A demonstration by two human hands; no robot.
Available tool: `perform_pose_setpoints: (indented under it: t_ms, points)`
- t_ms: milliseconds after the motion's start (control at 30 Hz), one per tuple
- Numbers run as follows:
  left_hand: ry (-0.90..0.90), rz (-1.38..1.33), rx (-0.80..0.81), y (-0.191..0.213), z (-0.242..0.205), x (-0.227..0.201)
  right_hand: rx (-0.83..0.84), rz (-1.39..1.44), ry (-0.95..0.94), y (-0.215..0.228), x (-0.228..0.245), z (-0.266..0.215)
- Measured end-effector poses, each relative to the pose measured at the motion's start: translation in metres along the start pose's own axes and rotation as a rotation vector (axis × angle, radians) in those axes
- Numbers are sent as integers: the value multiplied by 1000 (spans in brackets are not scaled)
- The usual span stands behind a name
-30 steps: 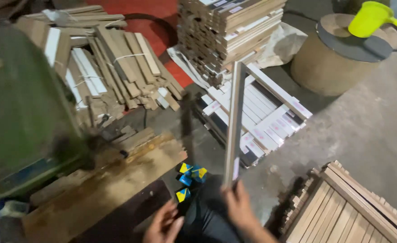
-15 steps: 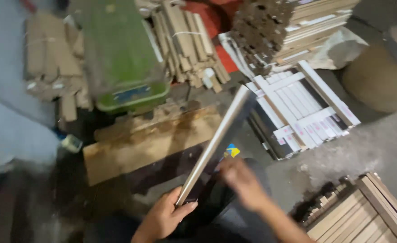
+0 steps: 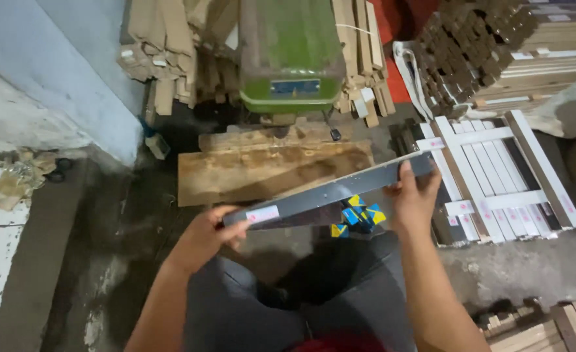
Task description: The person is processing white plastic strips by aligning them under an industrial press and then stacking them in a finished pile.
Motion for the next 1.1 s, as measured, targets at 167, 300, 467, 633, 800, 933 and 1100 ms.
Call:
perform_pose_setpoints:
  t_ms: [167, 300, 467, 633, 800, 933, 1100]
  points:
    - [-219, -385, -340, 13, 69, 46, -21, -55, 11, -18, -30, -19]
    - [-265, -373, -663, 21, 111, 73, 177, -311, 48, -19, -49, -17]
    - [-261, -33, -929, 46, 164, 86, 467, -753, 165, -44, -47, -6]
    - [-286, 13, -986, 49, 182, 80, 666, -1020, 273, -56, -79, 14]
    - [-236, 29, -968, 43, 184, 60, 622, -1055, 321, -56, -114, 29]
    - [-270, 52, -1018, 43, 193, 59, 560, -1073, 298, -58, -118, 37]
    - [-252, 20, -1024, 48, 205, 51, 526, -966, 329, -71, -110, 45]
Point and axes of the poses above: each hand's wrist, its own z-axis towards the middle knuckle, its own y-axis out of the back of the hand, x = y × z, the point moved 3 cm from there along z, towards the middle knuckle, and after that the axes turned 15 degrees about y, right-handed, at the moved point
